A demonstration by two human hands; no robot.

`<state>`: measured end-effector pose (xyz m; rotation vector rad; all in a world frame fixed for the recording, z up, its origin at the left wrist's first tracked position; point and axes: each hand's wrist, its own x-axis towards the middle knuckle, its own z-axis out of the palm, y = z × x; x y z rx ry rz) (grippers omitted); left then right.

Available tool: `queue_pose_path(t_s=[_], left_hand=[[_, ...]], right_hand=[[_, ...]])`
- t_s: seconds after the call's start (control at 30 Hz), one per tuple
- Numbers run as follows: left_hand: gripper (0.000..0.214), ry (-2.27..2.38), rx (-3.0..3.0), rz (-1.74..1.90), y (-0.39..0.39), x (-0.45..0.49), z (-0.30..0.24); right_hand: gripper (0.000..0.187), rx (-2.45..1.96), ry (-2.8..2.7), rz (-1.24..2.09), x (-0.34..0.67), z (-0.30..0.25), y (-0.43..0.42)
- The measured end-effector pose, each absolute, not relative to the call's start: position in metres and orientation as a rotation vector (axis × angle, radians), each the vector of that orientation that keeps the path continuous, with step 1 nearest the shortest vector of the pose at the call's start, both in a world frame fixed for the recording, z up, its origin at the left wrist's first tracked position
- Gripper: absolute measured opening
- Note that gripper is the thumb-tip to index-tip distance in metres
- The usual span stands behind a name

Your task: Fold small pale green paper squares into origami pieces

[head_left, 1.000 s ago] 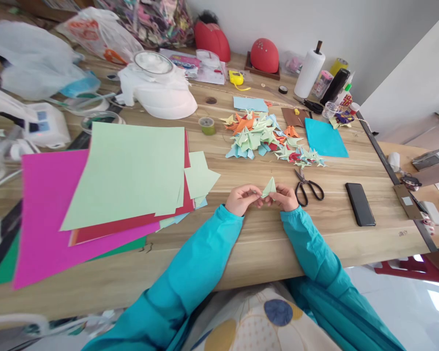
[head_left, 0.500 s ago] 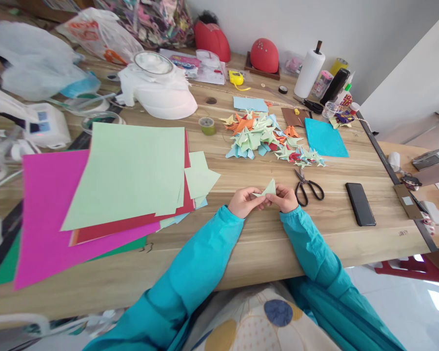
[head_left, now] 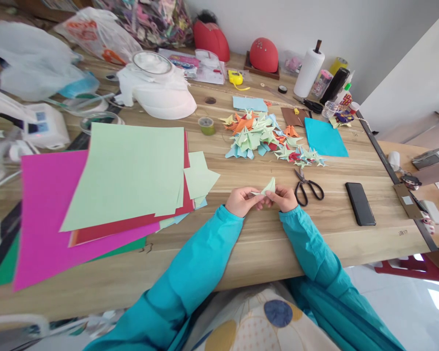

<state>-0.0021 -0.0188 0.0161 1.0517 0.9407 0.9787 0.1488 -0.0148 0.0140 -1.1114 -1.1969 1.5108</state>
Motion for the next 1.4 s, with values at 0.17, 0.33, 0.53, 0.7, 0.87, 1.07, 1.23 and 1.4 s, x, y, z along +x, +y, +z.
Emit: queue_pose_path(t_s=[0.17, 0.33, 0.53, 0.7, 0.87, 1.07, 1.23, 1.4], left_hand=[[0.033, 0.897, 0.959, 0.941, -0.0180, -0.0055, 0.0201], [0.036, 0.988, 1.015, 0.974, -0.0172, -0.0070, 0.0205], [0.035, 1.045, 1.143, 0.993, -0.0168, -0.0068, 0.0188], [0.038, 1.042, 1.139, 0.947, -0.0169, -0.0054, 0.0159], [0.039, 1.068, 1.102, 0.950, -0.0177, -0.0039, 0.0179], [0.033, 0.994, 1.067, 0.966, -0.0167, -0.0039, 0.0212], [0.032, 0.960, 1.103, 0.988, -0.0169, -0.0047, 0.0196], [0.031, 0.955, 1.092, 0.967, -0.0164, -0.0048, 0.0192]], right_hand=[[0.035, -1.111, -1.236, 1.534, 0.1490, 0.0149, -0.0151], [0.033, -1.120, -1.298, 1.546, 0.1498, 0.0106, -0.0158], [0.032, -1.137, -1.308, 1.557, 0.1486, 0.0084, -0.0165], [0.031, -1.090, -1.320, 1.559, 0.1470, 0.0123, -0.0188], [0.030, -1.110, -1.303, 1.561, 0.1457, 0.0134, -0.0191], [0.032, -1.130, -1.280, 1.566, 0.1474, 0.0123, -0.0177], [0.036, -1.124, -1.310, 1.566, 0.1472, 0.0137, -0.0189], [0.038, -1.133, -1.352, 1.508, 0.1446, 0.0145, -0.0197]])
